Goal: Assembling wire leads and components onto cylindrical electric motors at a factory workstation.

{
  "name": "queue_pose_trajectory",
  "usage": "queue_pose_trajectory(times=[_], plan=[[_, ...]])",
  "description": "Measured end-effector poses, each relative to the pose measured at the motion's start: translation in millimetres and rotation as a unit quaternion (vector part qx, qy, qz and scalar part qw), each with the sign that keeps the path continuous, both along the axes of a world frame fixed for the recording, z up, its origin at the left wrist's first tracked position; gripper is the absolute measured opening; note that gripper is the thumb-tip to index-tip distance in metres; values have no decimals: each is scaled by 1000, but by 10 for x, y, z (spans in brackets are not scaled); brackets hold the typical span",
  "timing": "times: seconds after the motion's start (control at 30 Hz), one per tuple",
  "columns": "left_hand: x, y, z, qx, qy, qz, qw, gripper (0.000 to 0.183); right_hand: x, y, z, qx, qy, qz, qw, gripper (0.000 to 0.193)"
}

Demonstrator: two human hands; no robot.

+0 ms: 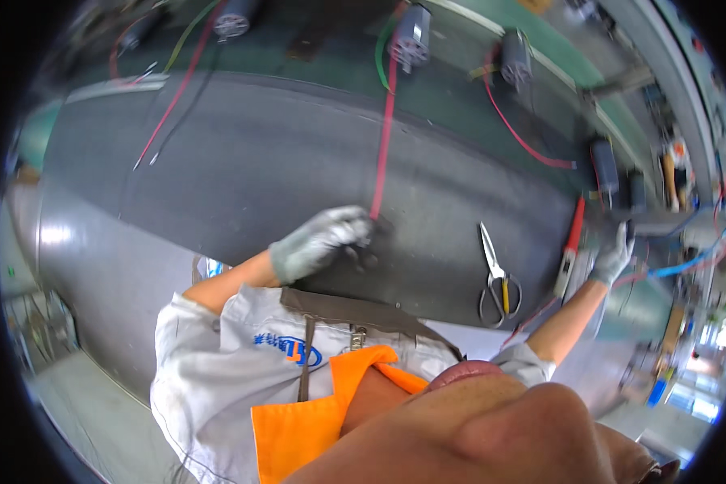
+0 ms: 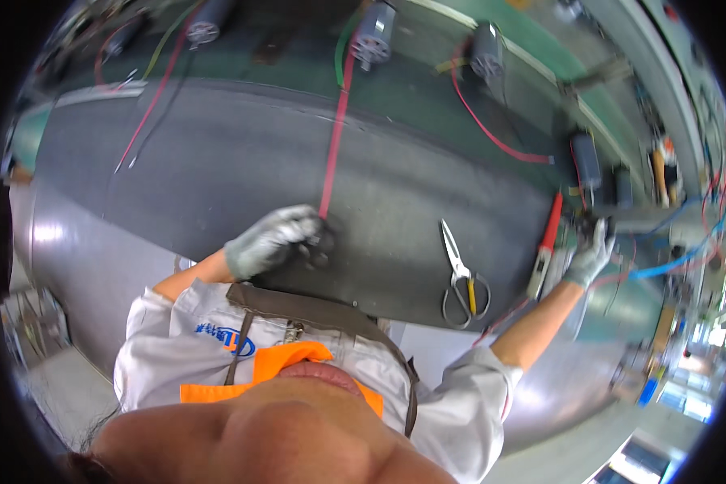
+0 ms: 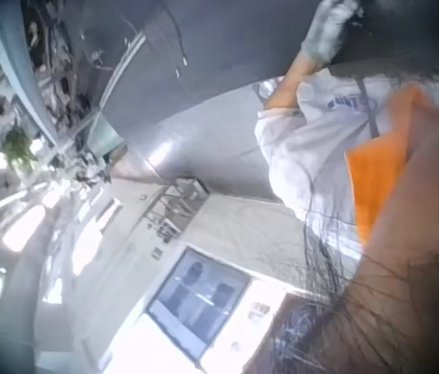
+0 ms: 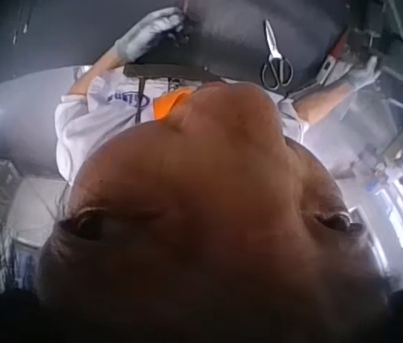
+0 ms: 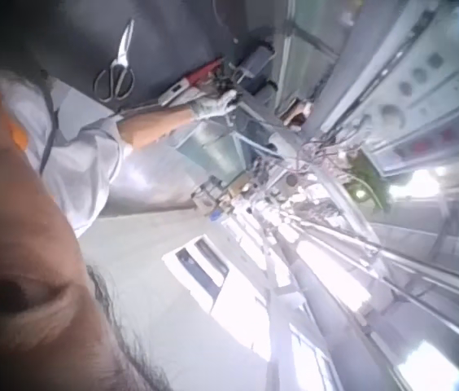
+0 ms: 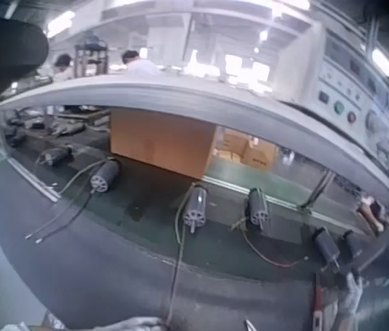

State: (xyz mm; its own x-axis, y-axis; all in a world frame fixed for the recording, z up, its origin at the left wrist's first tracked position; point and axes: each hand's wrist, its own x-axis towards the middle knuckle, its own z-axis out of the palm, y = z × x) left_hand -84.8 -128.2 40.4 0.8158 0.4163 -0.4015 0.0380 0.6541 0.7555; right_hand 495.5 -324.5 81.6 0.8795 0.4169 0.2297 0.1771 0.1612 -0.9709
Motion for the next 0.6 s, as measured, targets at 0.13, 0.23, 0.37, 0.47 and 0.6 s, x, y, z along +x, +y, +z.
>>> queue_pose_trajectory(times=[0.13,0.23,0.37,0.47,0.6], plan=[[232,-61,120,-42,-50,-54,996,34,-879,490,267,-329,-48,152,931,15],[308,-83,205,42,-92,-22,995,32,-2090,678,143,-342,-30,356,869,28],[444,61,214,93,-171,125,973,27,-3018,658,-142,-254,98,520,809,34],[496,170,314,128,-184,185,957,22,-3324,744,-174,-137,-211,462,850,36],[564,233,290,54,-168,192,965,23,-3591,815,-5,-47,-81,433,896,52]])
